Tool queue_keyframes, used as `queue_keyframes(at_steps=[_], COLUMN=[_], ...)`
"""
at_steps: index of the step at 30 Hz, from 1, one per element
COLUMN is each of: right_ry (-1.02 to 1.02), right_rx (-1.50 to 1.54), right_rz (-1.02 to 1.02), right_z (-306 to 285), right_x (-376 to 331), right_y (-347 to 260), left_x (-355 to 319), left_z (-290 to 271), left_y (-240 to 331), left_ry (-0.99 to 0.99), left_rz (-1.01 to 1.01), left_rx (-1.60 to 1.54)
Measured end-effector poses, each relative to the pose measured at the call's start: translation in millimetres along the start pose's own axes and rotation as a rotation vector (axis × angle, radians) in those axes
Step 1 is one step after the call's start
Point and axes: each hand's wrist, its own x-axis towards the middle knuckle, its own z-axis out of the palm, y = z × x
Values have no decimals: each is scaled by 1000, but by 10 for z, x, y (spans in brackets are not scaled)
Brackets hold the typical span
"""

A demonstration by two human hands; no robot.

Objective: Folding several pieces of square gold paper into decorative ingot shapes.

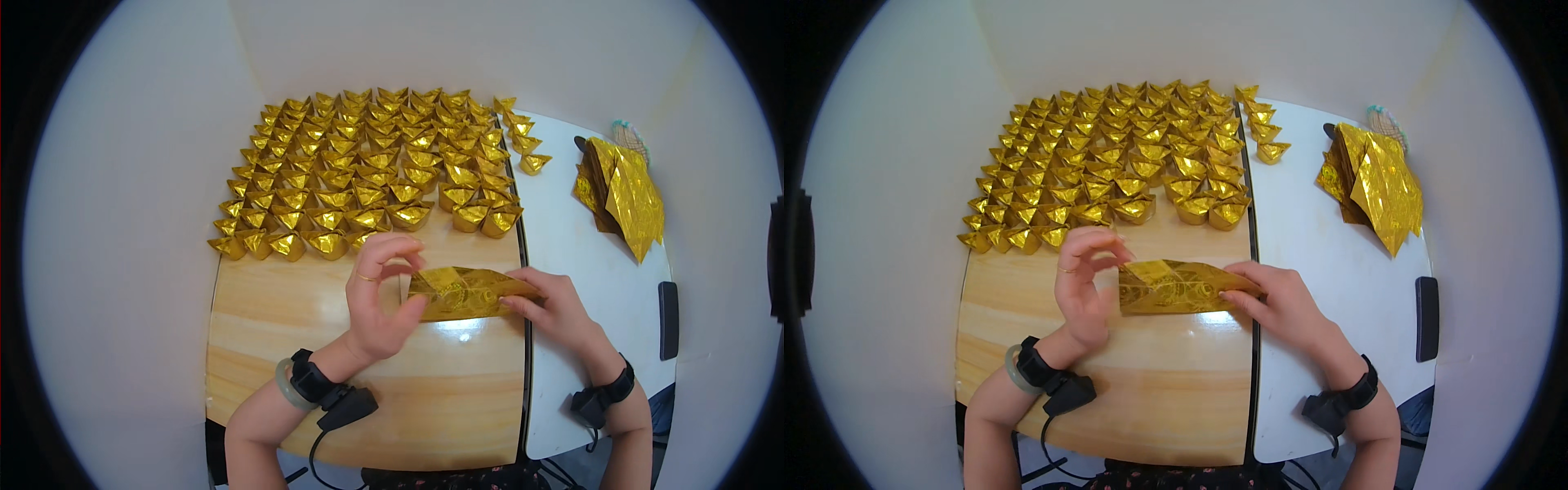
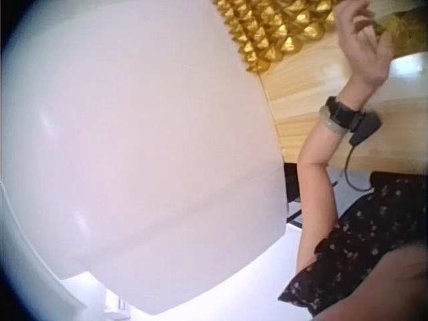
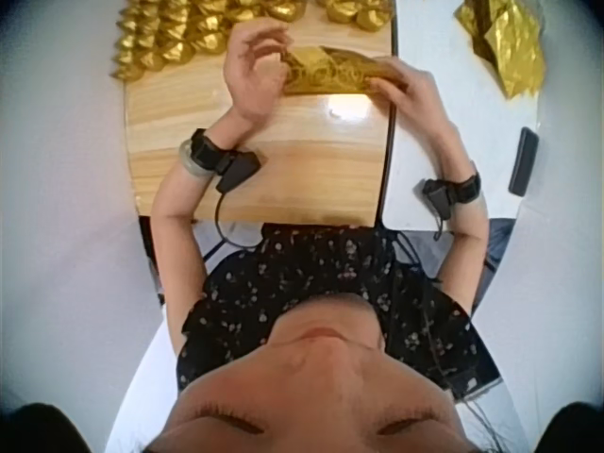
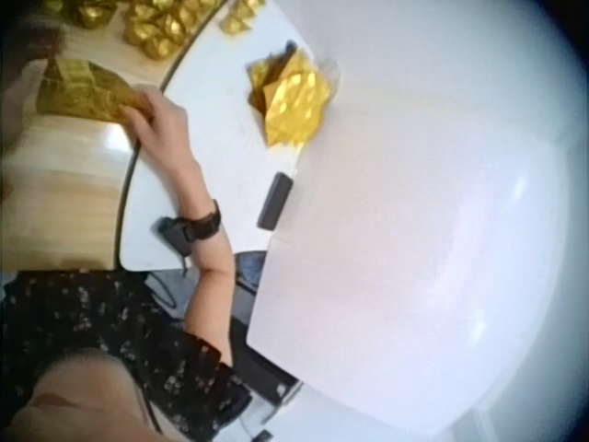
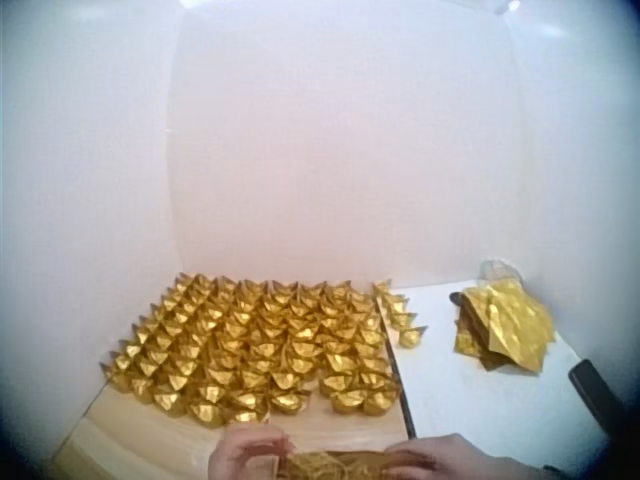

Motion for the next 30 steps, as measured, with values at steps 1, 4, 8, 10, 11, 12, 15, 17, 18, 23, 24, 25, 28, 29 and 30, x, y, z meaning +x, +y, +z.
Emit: queue_keyframes(at_steps=[1,4,8,10,11,12,15,17,18,23,24,25,28,29,30], right_ry=[-3,25,-78,-17,52,96,261,221,162,-158,-123,-123,-68,-63,-43], right_rx=[9,-56,22,-18,-60,-81,-410,-520,-536,-491,-506,-497,-580,-576,-608], right_rz=[13,6,219,169,96,65,-257,-290,-376,-408,-416,-426,-453,-461,-483], right_z=[6,-35,-50,-4,19,46,35,9,20,202,203,186,173,179,180], right_x=[3,-42,33,32,35,22,54,72,70,11,-3,-8,-12,-15,-23], right_y=[31,69,-50,-53,-55,-39,-3,-40,-39,5,-3,-19,-82,-85,-72], left_x=[12,114,15,23,20,10,-11,1,-4,-22,-21,-11,-29,-39,-52], left_z=[16,-27,63,126,135,131,144,141,142,106,100,108,123,131,140], left_y=[-4,25,-32,-43,-57,-73,-103,-80,-76,-103,-97,-82,-80,-93,-99], left_ry=[48,-108,-468,-662,-663,-694,-726,-713,-714,-755,-758,-757,-737,-718,-719], left_rz=[117,516,260,235,224,226,199,219,206,167,159,150,156,176,177], left_rx=[104,495,365,466,455,474,484,486,488,412,424,434,471,488,496])
